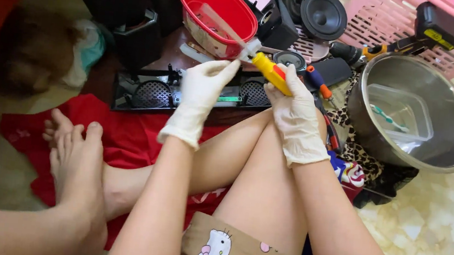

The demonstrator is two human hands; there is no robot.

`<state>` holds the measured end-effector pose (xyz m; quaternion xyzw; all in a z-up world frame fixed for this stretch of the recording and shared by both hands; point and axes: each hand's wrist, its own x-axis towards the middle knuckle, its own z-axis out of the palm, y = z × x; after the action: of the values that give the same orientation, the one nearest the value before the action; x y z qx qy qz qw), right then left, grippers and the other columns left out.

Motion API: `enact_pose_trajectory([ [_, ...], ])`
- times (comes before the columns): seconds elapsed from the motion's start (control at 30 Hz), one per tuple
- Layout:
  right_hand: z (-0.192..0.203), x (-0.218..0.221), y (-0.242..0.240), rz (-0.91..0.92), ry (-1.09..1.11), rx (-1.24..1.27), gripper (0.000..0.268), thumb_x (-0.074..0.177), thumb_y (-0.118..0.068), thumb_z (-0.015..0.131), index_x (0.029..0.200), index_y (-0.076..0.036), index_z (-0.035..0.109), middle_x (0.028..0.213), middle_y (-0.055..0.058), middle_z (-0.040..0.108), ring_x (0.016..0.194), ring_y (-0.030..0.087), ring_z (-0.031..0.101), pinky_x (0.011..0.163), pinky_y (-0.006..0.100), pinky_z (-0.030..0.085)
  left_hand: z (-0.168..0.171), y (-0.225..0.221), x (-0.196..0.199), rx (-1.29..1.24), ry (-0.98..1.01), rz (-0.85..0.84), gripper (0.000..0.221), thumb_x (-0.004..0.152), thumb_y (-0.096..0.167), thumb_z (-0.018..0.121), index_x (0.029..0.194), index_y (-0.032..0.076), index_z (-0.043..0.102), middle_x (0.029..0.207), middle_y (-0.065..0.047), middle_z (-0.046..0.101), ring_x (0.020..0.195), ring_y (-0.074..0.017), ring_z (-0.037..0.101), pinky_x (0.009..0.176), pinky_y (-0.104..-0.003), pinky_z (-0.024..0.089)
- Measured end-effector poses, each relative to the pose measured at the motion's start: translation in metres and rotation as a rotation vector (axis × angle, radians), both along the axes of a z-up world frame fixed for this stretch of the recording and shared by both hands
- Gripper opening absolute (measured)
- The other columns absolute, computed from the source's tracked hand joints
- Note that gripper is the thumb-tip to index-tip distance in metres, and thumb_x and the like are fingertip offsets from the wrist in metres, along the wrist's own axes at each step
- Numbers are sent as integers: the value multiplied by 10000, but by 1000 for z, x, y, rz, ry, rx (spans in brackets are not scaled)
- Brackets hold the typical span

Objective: Assembling the internal components of a speaker housing using a manual screwdriver and hand placement.

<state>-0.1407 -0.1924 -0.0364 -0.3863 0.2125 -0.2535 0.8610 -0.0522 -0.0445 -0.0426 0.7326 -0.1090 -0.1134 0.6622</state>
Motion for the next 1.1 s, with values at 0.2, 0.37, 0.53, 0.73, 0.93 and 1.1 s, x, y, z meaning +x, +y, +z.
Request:
enact_pose_trajectory([
  [0.2, 12, -4, 10, 40, 59, 34, 401, 739, -236, 718, 1065, -25, 620, 1040, 113, 383, 979, 229, 487, 952, 337, 437, -19, 60, 16, 507, -281, 248, 304, 742, 540, 637, 972, 341, 644, 885, 138, 655, 902, -111, 608, 808, -297, 453],
  [0.37, 26, 4, 16, 40, 99, 114, 464, 757, -202, 688, 1161, -13, 561, 1124, 127, 312, 1074, 229, 415, 1022, 356, 347, -35, 53, 12, 679, -498, 257, 400, 718, 507, 652, 1006, 229, 642, 1032, 15, 630, 1006, -237, 560, 877, -393, 389],
  [0.53, 33, 4, 21, 23, 135, 169, 473, 769, -180, 659, 1182, 7, 524, 1106, 120, 293, 1042, 198, 397, 1039, 351, 338, -45, 49, 5, 715, -546, 180, 586, 716, 501, 658, 1147, 113, 576, 1282, -33, 501, 1209, -282, 397, 1010, -465, 254],
  [0.73, 27, 6, 17, 37, 125, 199, 452, 769, -176, 648, 1171, 1, 539, 1045, 119, 296, 929, 192, 397, 1042, 383, 352, -57, 48, 15, 734, -474, 175, 740, 634, 663, 630, 1174, 161, 564, 1293, 39, 481, 1214, -213, 388, 1012, -390, 255],
  [0.93, 25, 5, 15, 64, 123, 171, 459, 777, -202, 638, 1182, -12, 533, 1020, 104, 309, 916, 193, 402, 1054, 391, 347, -51, 47, 12, 724, -470, 194, 679, 633, 587, 673, 1149, 155, 584, 1279, 32, 494, 1179, -229, 426, 990, -381, 290],
  [1.1, 25, 4, 13, 44, 114, 178, 448, 759, -194, 656, 1152, -5, 551, 1012, 114, 353, 870, 206, 448, 1022, 394, 396, -57, 46, 13, 701, -498, 227, 678, 617, 593, 687, 1126, 156, 592, 1263, 30, 500, 1158, -207, 447, 972, -349, 318],
])
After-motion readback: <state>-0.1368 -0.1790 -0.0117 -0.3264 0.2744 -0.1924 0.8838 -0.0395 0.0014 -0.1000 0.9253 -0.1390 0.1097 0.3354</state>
